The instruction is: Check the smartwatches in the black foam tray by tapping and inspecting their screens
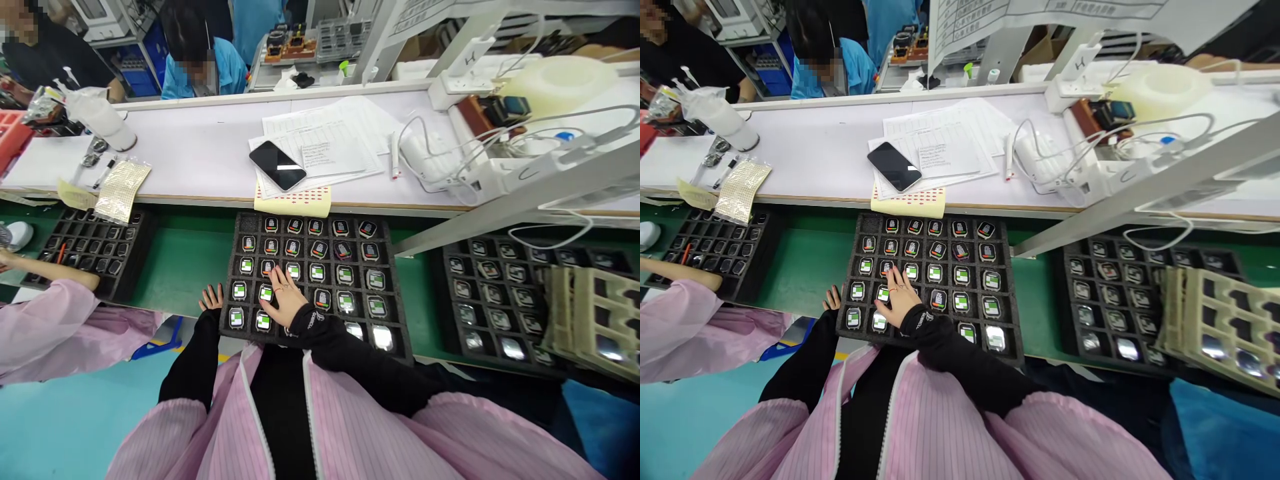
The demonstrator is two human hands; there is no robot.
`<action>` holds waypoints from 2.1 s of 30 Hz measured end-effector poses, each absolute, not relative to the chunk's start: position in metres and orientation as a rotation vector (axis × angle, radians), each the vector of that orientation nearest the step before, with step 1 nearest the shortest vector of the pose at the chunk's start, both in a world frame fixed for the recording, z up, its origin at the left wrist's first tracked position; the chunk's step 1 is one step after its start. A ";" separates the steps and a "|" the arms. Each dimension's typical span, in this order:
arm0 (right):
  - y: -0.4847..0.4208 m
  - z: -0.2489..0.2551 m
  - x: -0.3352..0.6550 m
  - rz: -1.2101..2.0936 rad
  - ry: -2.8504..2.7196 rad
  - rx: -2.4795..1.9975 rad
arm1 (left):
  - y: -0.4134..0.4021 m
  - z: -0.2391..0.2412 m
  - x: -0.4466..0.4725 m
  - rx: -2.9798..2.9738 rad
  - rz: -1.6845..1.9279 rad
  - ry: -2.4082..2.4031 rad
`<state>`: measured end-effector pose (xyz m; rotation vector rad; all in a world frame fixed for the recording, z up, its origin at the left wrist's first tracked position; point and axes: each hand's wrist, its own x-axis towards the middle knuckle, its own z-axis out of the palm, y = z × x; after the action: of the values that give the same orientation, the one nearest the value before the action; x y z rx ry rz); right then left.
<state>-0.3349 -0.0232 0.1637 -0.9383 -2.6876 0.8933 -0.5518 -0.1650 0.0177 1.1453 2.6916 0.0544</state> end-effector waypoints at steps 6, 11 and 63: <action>0.008 0.159 -0.338 0.863 -2.622 -0.977 | -0.164 0.020 -0.551 1.116 0.079 2.698; 0.031 0.158 -0.350 0.813 -2.589 -1.037 | -0.161 0.020 -0.553 1.080 0.107 2.688; -0.023 0.167 -0.253 0.741 -2.570 -0.936 | -0.165 0.008 -0.555 1.202 0.236 2.713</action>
<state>-0.2535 -0.0231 0.1666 -0.9363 -2.5699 0.7409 -0.5548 -0.1646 0.0080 1.2017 2.7133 0.2358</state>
